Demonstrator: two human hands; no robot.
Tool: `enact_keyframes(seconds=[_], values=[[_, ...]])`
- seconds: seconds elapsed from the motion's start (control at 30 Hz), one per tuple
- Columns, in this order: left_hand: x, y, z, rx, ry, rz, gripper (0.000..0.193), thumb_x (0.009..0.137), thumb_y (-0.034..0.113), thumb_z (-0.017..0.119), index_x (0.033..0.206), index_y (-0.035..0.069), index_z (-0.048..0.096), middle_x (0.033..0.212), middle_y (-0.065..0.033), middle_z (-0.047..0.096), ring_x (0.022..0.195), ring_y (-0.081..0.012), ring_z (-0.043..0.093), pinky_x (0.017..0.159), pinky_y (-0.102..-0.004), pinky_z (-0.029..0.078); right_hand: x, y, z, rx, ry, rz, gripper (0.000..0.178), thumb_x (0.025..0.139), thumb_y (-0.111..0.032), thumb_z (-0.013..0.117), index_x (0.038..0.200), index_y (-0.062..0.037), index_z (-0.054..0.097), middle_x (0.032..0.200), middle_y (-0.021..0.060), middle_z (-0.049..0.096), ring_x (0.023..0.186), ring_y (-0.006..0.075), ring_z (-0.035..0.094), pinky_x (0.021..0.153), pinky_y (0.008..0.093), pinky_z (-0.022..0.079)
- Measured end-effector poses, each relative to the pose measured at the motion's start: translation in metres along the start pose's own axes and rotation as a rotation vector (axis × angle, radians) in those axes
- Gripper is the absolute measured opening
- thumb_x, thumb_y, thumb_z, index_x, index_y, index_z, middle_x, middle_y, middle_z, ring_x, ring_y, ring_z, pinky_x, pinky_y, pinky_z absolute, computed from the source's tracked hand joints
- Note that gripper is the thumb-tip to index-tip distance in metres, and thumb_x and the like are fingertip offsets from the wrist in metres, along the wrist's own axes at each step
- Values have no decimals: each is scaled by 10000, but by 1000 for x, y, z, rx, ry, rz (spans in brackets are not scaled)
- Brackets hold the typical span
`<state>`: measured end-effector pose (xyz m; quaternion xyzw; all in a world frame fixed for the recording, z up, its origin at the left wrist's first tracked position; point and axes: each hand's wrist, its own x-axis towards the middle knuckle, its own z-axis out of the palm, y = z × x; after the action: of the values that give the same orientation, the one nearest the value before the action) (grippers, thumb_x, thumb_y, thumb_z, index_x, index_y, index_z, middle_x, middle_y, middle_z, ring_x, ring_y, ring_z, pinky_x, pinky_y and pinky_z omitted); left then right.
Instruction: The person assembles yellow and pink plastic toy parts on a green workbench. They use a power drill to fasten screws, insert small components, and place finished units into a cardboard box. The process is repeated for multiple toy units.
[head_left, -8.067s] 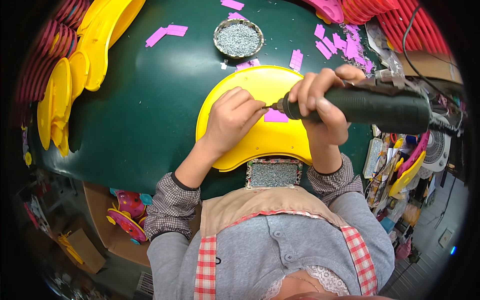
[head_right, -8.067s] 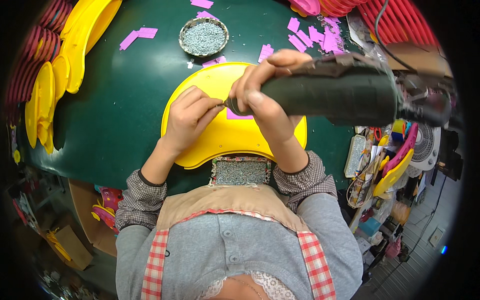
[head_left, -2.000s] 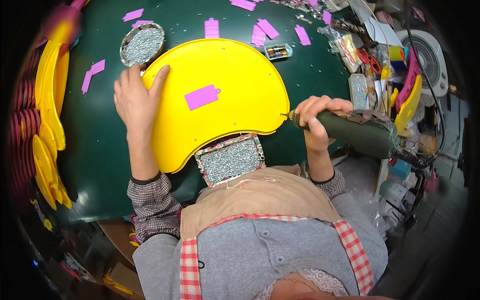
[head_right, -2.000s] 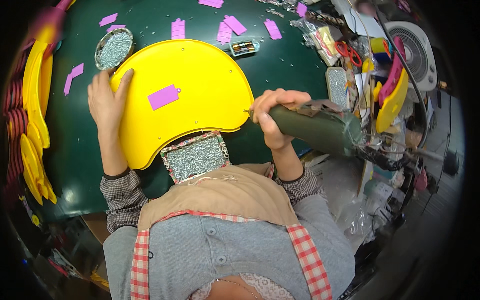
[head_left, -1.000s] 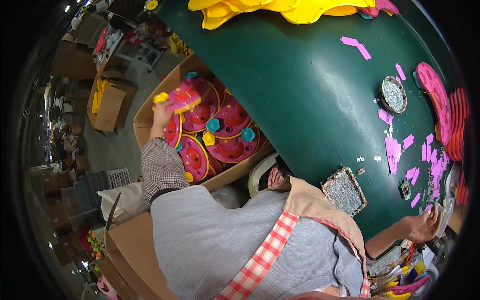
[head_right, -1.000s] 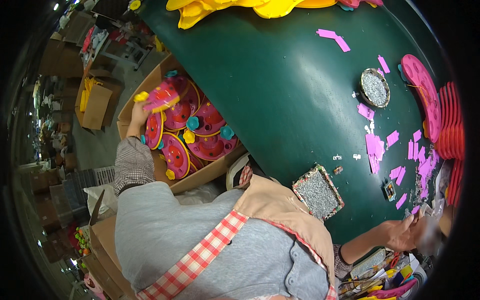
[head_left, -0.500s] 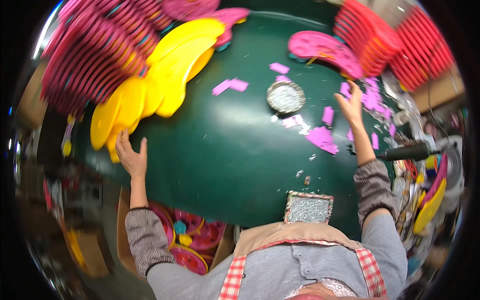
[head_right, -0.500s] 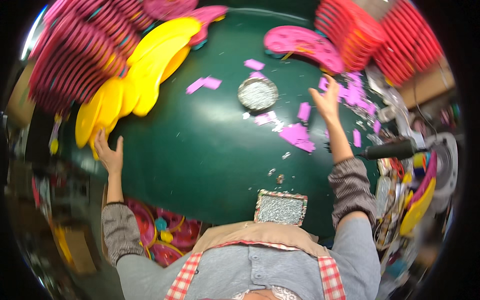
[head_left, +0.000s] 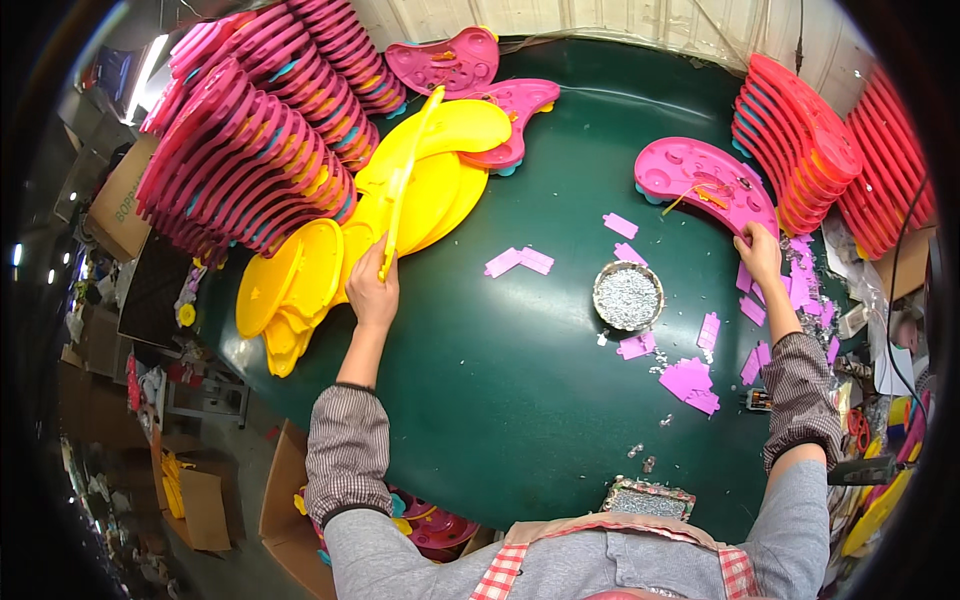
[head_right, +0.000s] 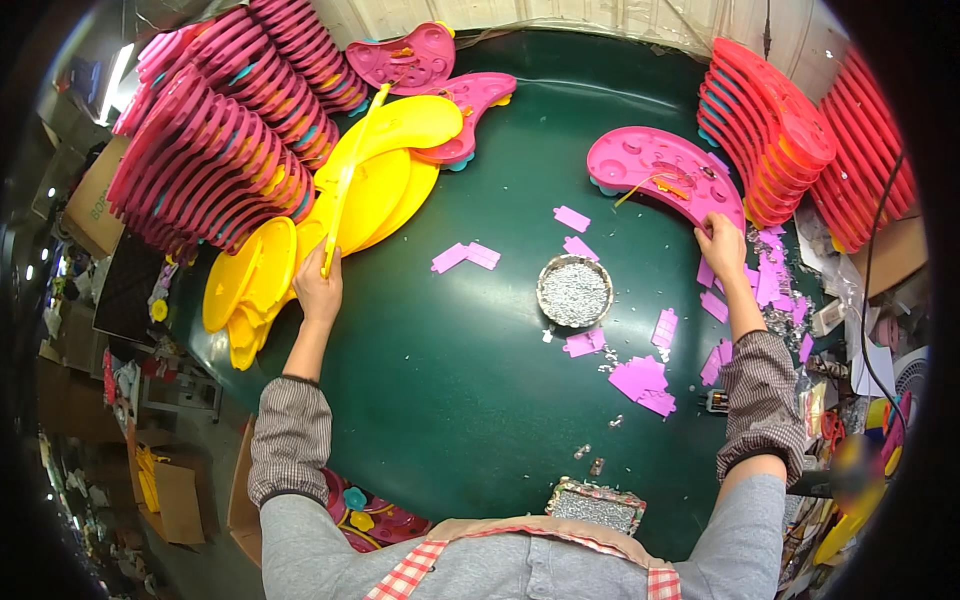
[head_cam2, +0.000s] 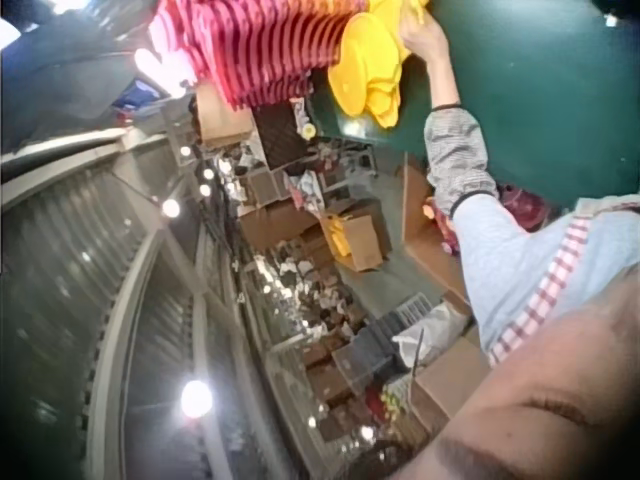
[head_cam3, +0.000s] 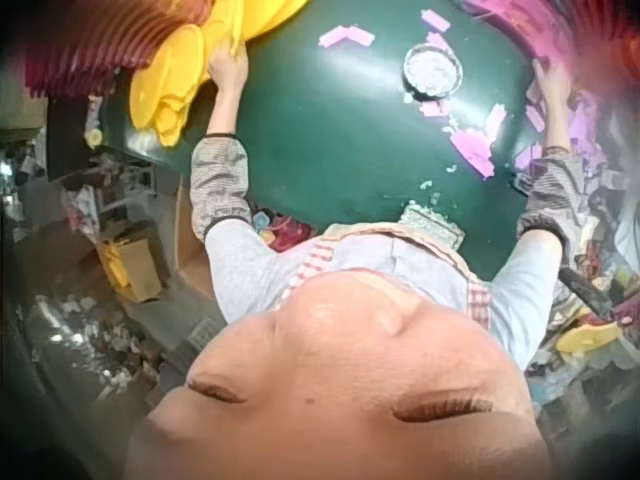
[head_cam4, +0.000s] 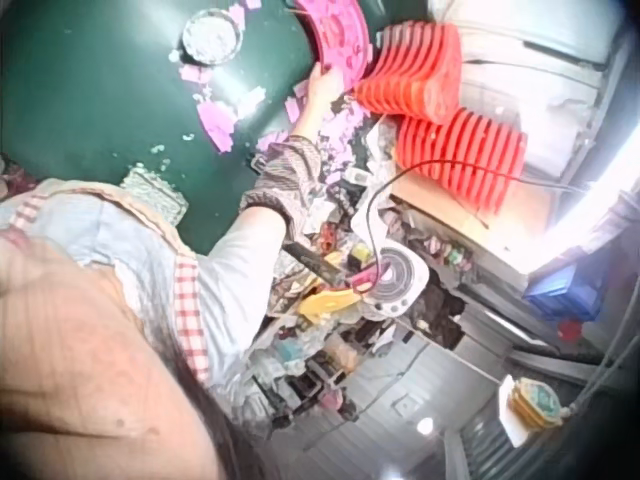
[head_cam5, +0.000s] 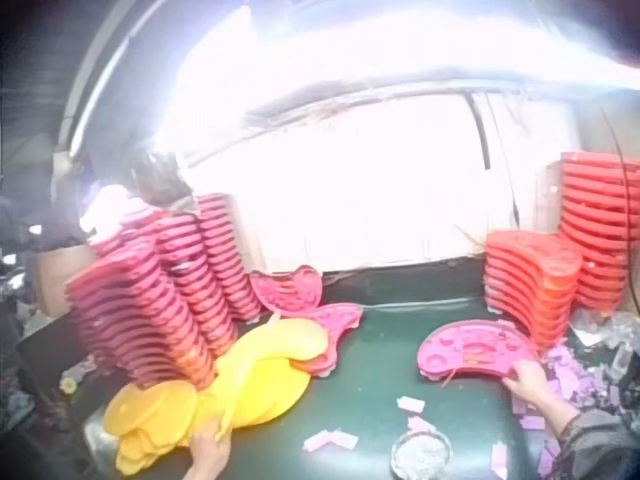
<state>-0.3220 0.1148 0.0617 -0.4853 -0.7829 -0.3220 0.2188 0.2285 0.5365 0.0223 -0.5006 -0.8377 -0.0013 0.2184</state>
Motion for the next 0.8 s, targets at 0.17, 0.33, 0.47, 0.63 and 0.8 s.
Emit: enact_keyframes(seconds=[0.17,0.33,0.47,0.63,0.8], values=[[-23,53,-39,-158,-9,102,276,924,121,726,1187,37,723,1136,-171,745,1063,-393,702,943,-440,551,-24,-42,-3,272,305,-55,196,901,-171,722,940,-17,606,896,153,624,832,350,641,726,420,496],[-8,93,-65,-290,11,80,234,935,71,719,1161,13,719,1102,-143,746,1074,-324,692,1000,-381,507,-96,-127,-82,856,233,71,227,971,-120,703,841,-24,544,771,3,509,694,83,480,622,257,376],[-13,112,-72,-929,183,-371,229,985,63,682,1164,-81,671,1179,-158,704,1114,-249,661,1017,-353,497,-185,-153,-125,777,312,-214,176,909,29,686,853,-57,543,786,-2,439,642,87,397,562,263,306],[-46,118,-122,-1480,316,-662,416,1025,85,624,1417,6,507,1389,-135,619,1222,-263,646,1059,-385,519,-279,-155,-150,587,133,-417,242,722,52,778,805,-68,585,706,69,487,612,274,480,585,389,378],[-158,79,-141,-1221,282,-892,486,989,37,654,1434,-9,463,1347,-142,628,1168,-258,667,1068,-386,517,-319,-148,-131,466,-171,-446,226,710,-27,788,764,-55,570,715,111,510,671,335,531,618,424,390]])
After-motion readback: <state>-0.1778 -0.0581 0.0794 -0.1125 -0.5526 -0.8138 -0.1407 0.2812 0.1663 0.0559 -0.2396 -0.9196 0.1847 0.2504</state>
